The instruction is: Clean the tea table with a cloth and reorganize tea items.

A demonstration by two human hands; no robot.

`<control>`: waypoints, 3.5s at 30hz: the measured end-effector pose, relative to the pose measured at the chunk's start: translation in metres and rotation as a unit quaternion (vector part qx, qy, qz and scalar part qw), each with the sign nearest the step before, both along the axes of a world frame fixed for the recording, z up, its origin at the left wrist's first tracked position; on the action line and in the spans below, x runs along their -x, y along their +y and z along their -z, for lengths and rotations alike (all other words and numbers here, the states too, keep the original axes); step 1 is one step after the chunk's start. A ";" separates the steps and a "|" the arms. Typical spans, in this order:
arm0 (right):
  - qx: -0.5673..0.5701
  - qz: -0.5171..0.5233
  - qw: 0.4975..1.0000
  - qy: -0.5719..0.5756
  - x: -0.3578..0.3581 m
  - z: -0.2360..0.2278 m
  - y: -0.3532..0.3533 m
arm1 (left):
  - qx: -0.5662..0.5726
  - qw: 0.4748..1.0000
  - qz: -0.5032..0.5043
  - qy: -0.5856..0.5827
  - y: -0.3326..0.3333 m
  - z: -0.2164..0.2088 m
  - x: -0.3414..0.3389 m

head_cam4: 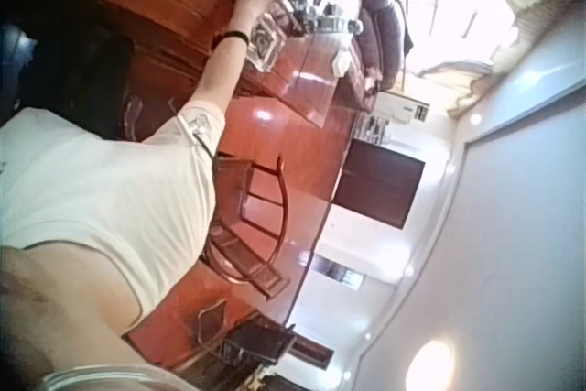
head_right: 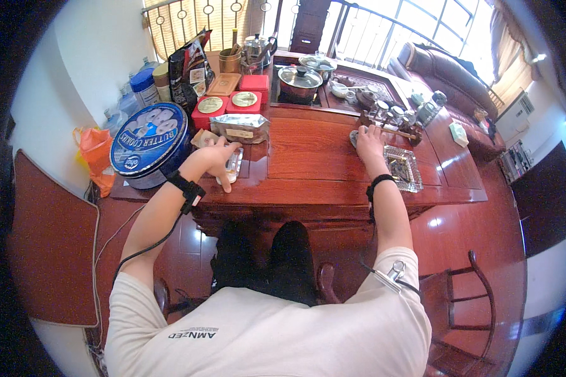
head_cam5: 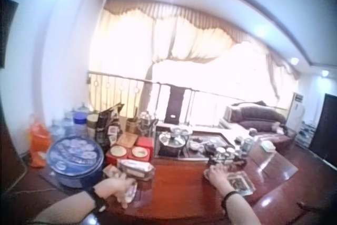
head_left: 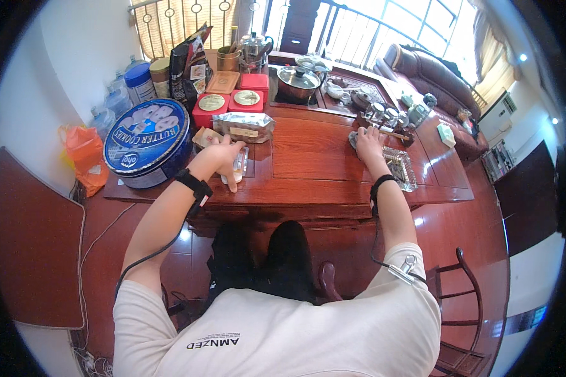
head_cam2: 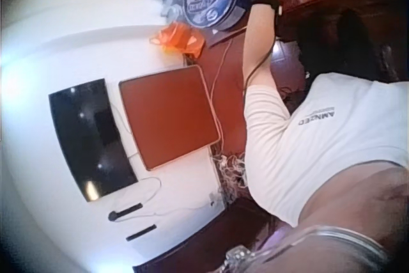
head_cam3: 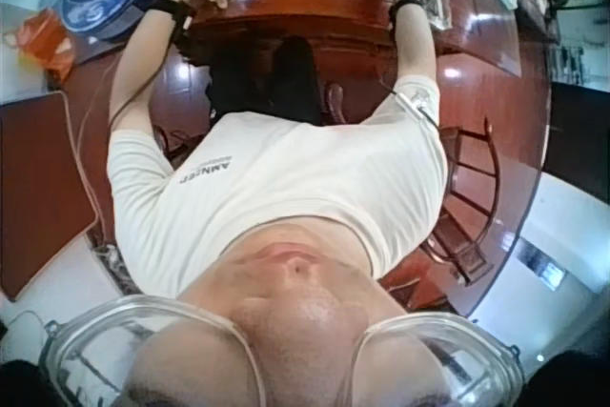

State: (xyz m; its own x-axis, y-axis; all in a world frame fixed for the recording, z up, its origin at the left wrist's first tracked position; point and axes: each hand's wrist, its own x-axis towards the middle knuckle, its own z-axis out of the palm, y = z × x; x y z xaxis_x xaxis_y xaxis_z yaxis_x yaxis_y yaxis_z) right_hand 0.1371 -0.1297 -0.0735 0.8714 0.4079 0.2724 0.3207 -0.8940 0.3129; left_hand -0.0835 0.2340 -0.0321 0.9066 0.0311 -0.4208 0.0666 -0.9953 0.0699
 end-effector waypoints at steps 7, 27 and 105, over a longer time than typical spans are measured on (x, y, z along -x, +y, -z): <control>-0.022 -0.088 0.995 0.041 0.052 -0.001 0.019 | -0.001 1.000 -0.005 0.001 -0.004 -0.006 0.003; -0.065 -0.143 0.987 0.021 0.147 0.004 0.162 | 0.063 0.994 0.069 -0.053 0.026 -0.005 0.048; -0.175 -0.331 0.927 -0.036 0.274 0.011 0.185 | 0.132 0.976 0.064 -0.157 0.048 0.015 0.103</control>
State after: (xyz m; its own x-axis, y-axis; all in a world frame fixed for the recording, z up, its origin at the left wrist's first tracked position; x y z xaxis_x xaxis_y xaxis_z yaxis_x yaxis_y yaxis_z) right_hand -0.1365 0.0550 -0.0848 0.4369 0.7218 0.5368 0.8245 -0.5599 0.0819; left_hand -0.1863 0.2820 -0.0472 0.9816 -0.1639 -0.0984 -0.1243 -0.9383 0.3227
